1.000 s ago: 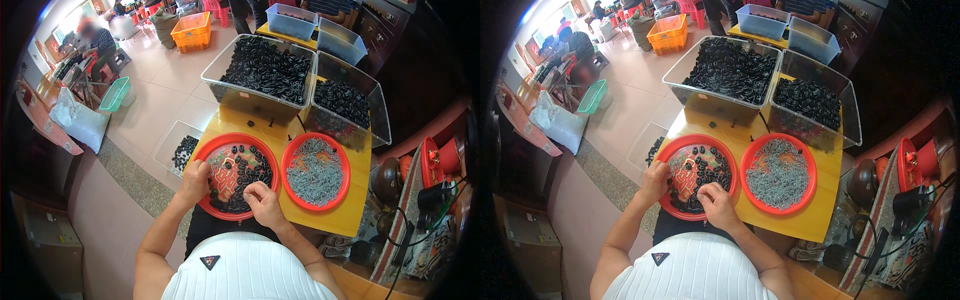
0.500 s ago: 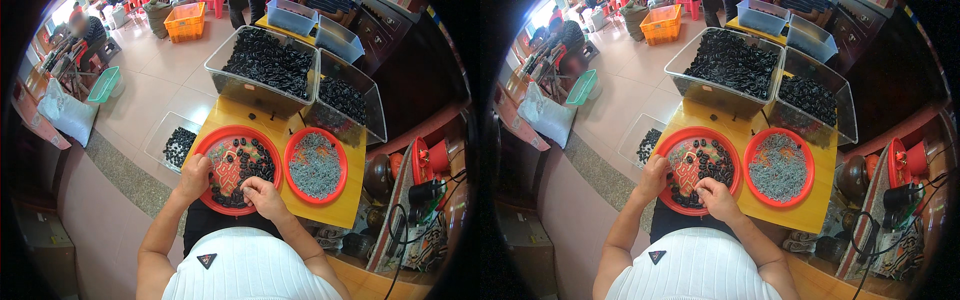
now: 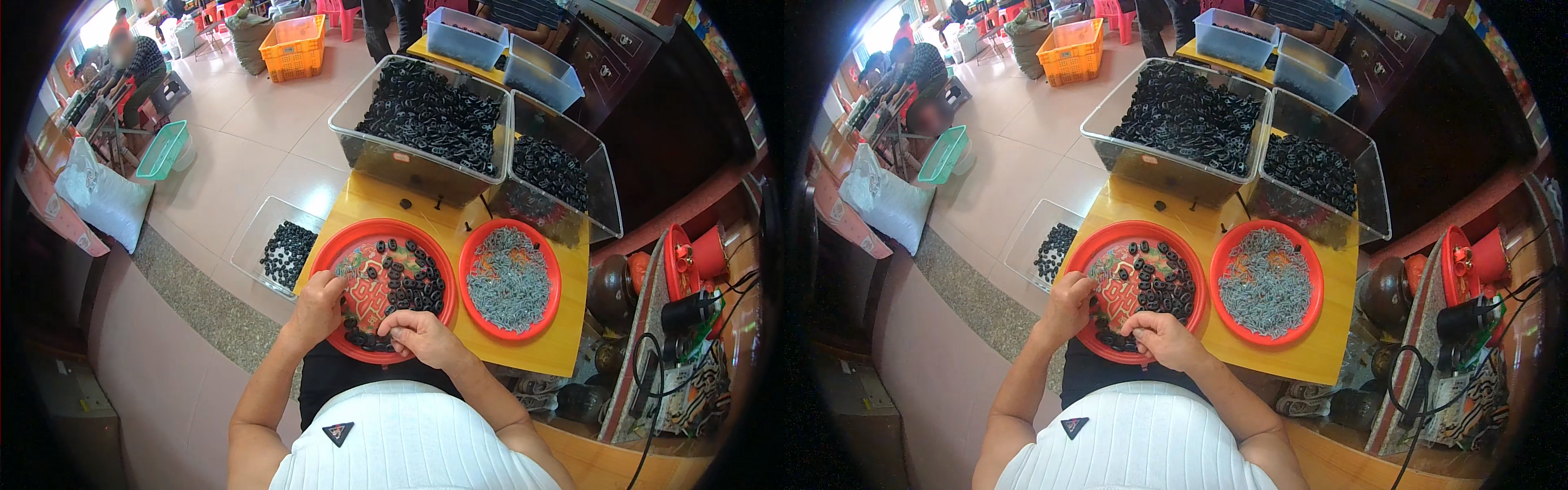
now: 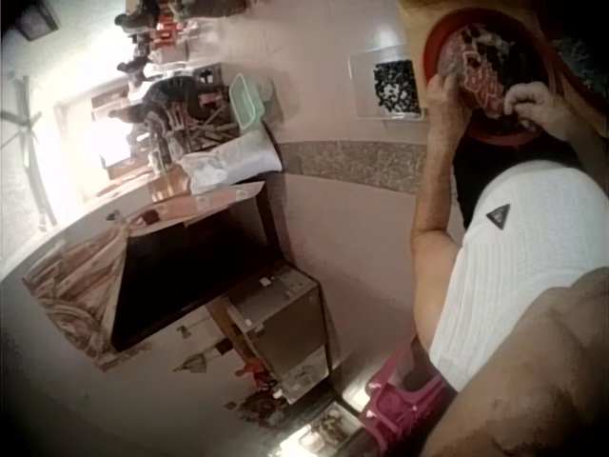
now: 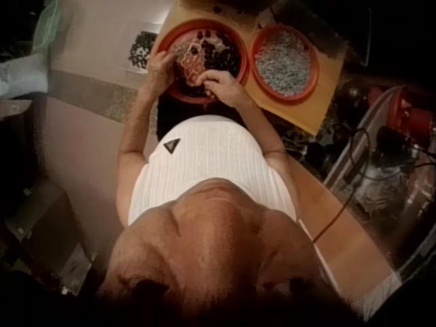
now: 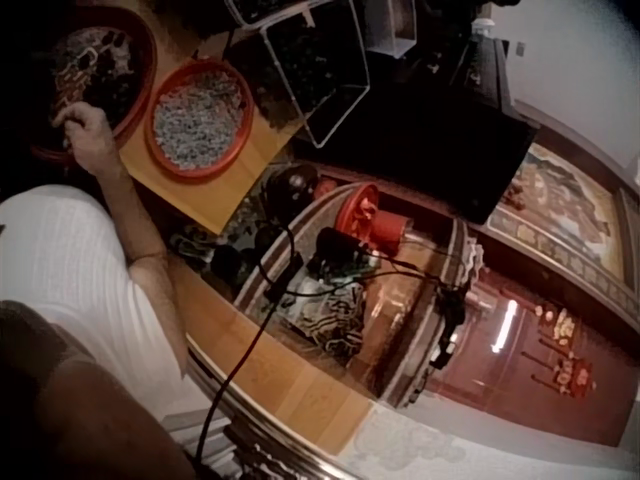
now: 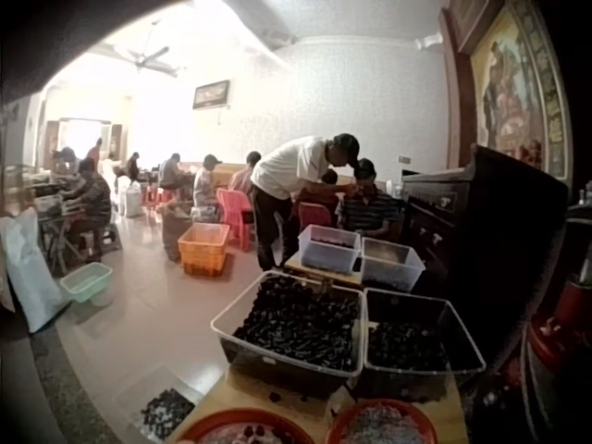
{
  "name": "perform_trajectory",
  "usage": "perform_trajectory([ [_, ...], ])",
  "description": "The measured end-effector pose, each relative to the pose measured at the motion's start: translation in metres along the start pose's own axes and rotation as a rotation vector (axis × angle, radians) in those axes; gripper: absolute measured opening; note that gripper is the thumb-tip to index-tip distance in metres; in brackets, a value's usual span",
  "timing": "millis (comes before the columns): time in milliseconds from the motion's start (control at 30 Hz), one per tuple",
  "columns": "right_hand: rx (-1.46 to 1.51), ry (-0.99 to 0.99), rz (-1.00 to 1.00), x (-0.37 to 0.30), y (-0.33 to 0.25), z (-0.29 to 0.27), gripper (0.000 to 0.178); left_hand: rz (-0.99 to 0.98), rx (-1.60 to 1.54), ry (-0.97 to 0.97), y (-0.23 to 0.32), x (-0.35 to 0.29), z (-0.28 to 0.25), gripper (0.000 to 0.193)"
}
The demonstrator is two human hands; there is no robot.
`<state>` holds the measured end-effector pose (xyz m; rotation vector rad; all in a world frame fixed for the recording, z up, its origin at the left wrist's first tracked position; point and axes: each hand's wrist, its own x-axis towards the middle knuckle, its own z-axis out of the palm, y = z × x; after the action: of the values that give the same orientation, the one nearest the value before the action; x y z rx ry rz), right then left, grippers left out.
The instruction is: Sorting and inspecting small black plastic components at a workbench.
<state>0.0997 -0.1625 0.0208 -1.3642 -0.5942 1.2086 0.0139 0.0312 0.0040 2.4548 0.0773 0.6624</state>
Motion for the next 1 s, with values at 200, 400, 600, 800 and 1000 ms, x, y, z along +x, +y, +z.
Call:
perform_trajectory([
  [200, 0.118, 0.025, 0.072, 0.002, 0.001, 0.000, 0.009, -0.012, -0.062, 0.049, -0.002, 0.001, 0.000, 0.017],
  [400, 0.098, 0.026, 0.005, 0.003, -0.001, 0.002, 0.008, -0.055, -0.113, 0.057, 0.002, 0.003, 0.000, 0.014],
  [600, 0.100, 0.043, 0.046, 0.003, 0.005, 0.007, 0.008, -0.073, -0.169, 0.077, 0.005, 0.000, -0.001, 0.011],
  [800, 0.159, 0.081, 0.004, 0.003, 0.010, 0.009, 0.008, -0.132, -0.213, 0.102, 0.003, -0.005, 0.003, 0.015],
  [1000, 0.110, 0.112, 0.021, 0.008, -0.005, 0.009, 0.007, -0.140, -0.286, 0.082, -0.005, -0.001, 0.004, 0.015],
])
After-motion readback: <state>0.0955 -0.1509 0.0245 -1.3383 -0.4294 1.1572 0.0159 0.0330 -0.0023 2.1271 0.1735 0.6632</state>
